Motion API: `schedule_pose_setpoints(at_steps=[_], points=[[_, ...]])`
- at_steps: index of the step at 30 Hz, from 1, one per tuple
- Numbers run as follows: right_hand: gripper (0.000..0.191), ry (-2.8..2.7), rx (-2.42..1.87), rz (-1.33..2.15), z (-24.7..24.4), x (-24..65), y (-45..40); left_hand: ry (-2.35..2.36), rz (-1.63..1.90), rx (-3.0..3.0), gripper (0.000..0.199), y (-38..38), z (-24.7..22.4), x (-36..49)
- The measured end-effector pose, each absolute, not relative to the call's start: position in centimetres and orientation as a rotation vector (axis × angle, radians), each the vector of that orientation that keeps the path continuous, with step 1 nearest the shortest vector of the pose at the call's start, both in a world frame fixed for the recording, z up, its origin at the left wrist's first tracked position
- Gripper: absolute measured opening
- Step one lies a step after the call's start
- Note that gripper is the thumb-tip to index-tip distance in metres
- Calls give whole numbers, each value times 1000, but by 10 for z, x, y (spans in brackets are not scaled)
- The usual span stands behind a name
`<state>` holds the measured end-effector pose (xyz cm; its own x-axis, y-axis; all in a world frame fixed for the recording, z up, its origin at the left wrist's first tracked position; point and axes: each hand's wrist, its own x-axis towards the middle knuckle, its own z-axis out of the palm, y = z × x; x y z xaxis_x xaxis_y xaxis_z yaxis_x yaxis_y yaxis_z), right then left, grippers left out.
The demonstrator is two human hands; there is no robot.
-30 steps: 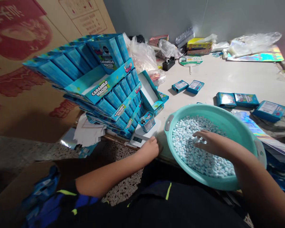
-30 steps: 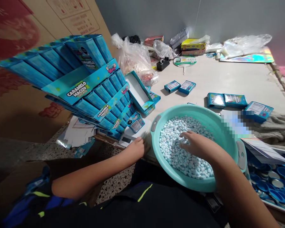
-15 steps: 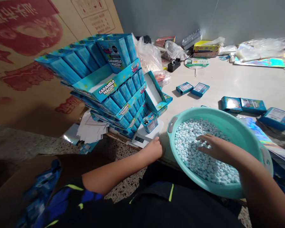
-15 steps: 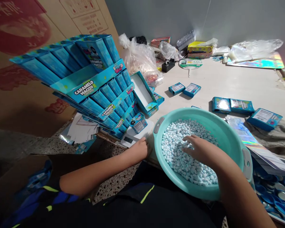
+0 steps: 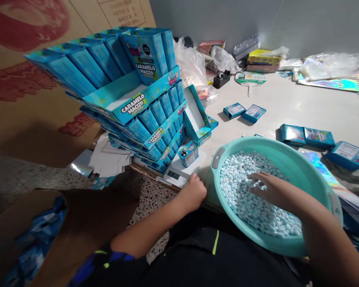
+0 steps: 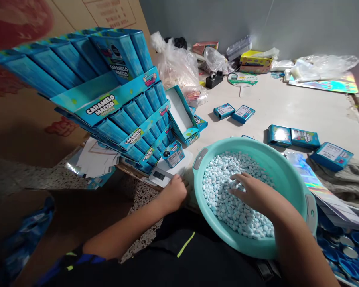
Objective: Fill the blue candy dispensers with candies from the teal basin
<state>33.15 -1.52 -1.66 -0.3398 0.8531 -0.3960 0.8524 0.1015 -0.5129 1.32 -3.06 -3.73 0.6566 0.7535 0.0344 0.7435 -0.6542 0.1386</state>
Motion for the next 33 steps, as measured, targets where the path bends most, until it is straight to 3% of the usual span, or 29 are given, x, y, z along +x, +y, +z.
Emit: schedule_pose_setpoints(at_steps=[2, 5, 9, 11, 15, 17, 21, 26, 29, 33], points=[[51, -2323, -1802, 1081, -16, 331, -16, 1362, 256, 2704, 10, -34, -27, 9], [50, -2294, -1807, 1062, -18, 333, -16, 1597, 779, 2432, 9, -43, -10, 9], [47, -2248, -1792, 1032, -29, 343, -15, 1336, 1365, 2137, 4, -50, 12, 37], [46, -2249, -1755, 1008, -35, 347, -15, 1122, 1313, 2240, 6, -46, 17, 61], [39, -2275, -1653, 966, -32, 346, -14, 1017, 747, 2558, 13, -32, 15, 99], [32, -2293, -1619, 998, -25, 342, -14, 1007, 656, 2605, 14, -27, 14, 104], [29, -2313, -1707, 1028, -10, 333, -13, 992, 1126, 2538, 20, -18, 11, 78], [24, -2423, -1743, 1025, -2, 323, -12, 1320, 1699, 2302, 26, -15, 2, 10], [19, -2474, -1748, 1026, 1, 318, -9, 1352, 1821, 2242, 30, -23, -7, -13], [14, -2507, -1772, 962, 7, 312, -6, 1148, 1674, 2318, 25, -37, -12, 1]])
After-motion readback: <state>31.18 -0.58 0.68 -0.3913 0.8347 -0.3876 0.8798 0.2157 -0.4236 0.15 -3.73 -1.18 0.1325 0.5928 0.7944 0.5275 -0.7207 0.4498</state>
